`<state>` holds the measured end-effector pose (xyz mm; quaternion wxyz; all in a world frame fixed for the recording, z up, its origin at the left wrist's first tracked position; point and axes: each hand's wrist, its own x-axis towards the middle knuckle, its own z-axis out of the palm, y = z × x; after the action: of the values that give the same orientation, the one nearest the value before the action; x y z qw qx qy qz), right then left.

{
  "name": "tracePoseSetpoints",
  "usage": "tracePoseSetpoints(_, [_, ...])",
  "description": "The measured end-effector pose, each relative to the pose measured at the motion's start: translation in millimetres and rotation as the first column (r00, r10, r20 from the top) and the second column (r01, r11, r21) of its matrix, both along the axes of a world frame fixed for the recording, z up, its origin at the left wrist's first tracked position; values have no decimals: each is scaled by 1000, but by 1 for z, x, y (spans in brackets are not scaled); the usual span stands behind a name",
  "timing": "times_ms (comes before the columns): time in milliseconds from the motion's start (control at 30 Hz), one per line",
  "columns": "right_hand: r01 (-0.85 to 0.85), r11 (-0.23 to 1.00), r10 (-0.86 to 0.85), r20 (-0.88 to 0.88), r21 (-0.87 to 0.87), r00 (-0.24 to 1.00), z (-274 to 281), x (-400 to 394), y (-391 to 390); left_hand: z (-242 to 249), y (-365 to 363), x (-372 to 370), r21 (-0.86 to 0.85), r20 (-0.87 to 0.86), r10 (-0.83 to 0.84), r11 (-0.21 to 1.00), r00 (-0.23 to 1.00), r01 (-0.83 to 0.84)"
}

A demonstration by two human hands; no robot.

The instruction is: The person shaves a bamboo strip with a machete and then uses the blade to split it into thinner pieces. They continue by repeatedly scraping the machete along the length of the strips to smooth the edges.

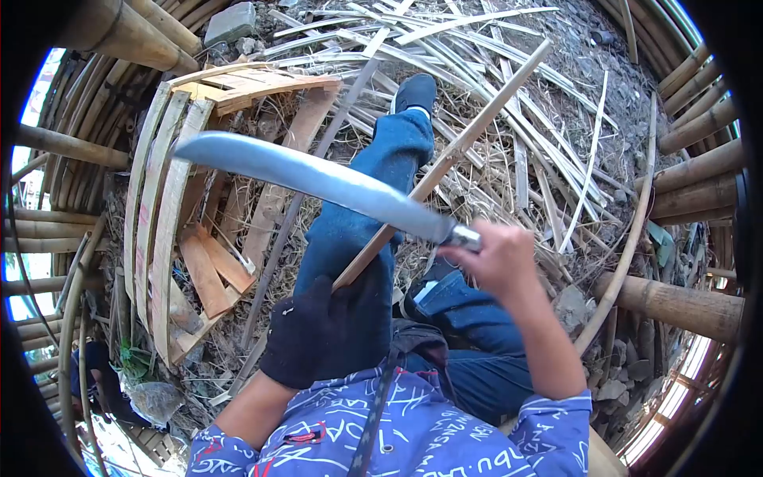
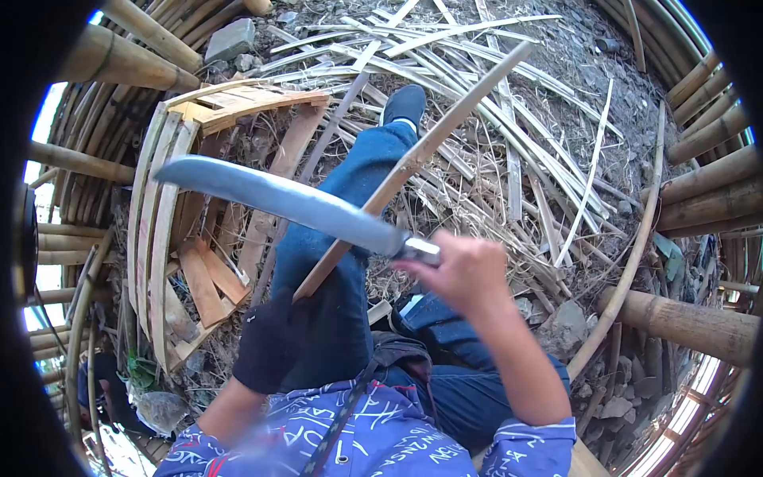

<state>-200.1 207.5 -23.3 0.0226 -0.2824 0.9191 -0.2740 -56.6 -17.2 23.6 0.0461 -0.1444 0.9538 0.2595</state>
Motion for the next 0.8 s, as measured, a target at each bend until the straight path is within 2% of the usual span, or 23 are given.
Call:
tracePoseSetpoints(67, [187,980,-185,-29,74,982,-16,-25,18,1,1,-1,43,22,-9,999,1000,8])
tracePoseSetpoints(100, [272,961,-276,85,49,957,-9,-34,20,1,3,-2,60,1,-2,998,1000,2])
tracePoseSetpoints(133, [259,965,-262,85,46,961,-6,-33,16,1,3,-1,74,-18,9,997,1000,-7])
tracePoseSetpoints(200, [361,932,-333,298,-42,895,-5,-25,9,-2,0,0,60,-39,5,998,999,-3])
tracePoseSetpoints(233, [301,946,-264,253,-122,931,-6,-15,4,-4,-1,0,60,-47,-8,998,999,11])
tracePoseSetpoints(267, [309,944,-272,254,-119,928,-5,-11,3,-5,-1,0,63,-45,-16,998,999,19])
tracePoseSetpoints(333, [53,999,-54,25,10,998,-3,-2,5,-5,-2,1,44,10,3,999,1000,-4])
tracePoseSetpoints(400, [135,982,-133,-25,134,991,-17,-17,16,-4,-1,1,42,26,-14,999,1000,13])
tracePoseSetpoints(467, [251,967,-242,135,-53,961,-19,-25,13,-4,1,2,27,18,-1,1000,1000,0])
tracePoseSetpoints(533, [237,969,-219,215,-63,952,-6,-10,-3,-5,3,0,24,-12,53,998,999,-53])
tracePoseSetpoints(567, [197,970,-157,248,-145,956,1,0,-10,-8,1,-1,21,-16,49,999,999,-49])
tracePoseSetpoints(600, [203,969,-162,256,-143,953,0,-3,-7,-10,-1,2,5,-20,27,1000,999,-27])
tracePoseSetpoints(667, [82,995,-84,34,59,996,-5,-20,4,-9,-2,3,-10,-13,-3,1000,1000,3])
tracePoseSetpoints(700, [235,971,-240,126,47,963,-12,-27,6,-5,0,-2,2,-16,-8,1000,1000,8])
tracePoseSetpoints(733, [264,963,-250,182,-59,951,-15,-29,6,-1,1,-3,14,-21,-9,1000,1000,9])
tracePoseSetpoints(800, [261,963,-250,145,-67,957,-12,-15,-3,-7,-2,1,19,-44,11,1000,999,-10])
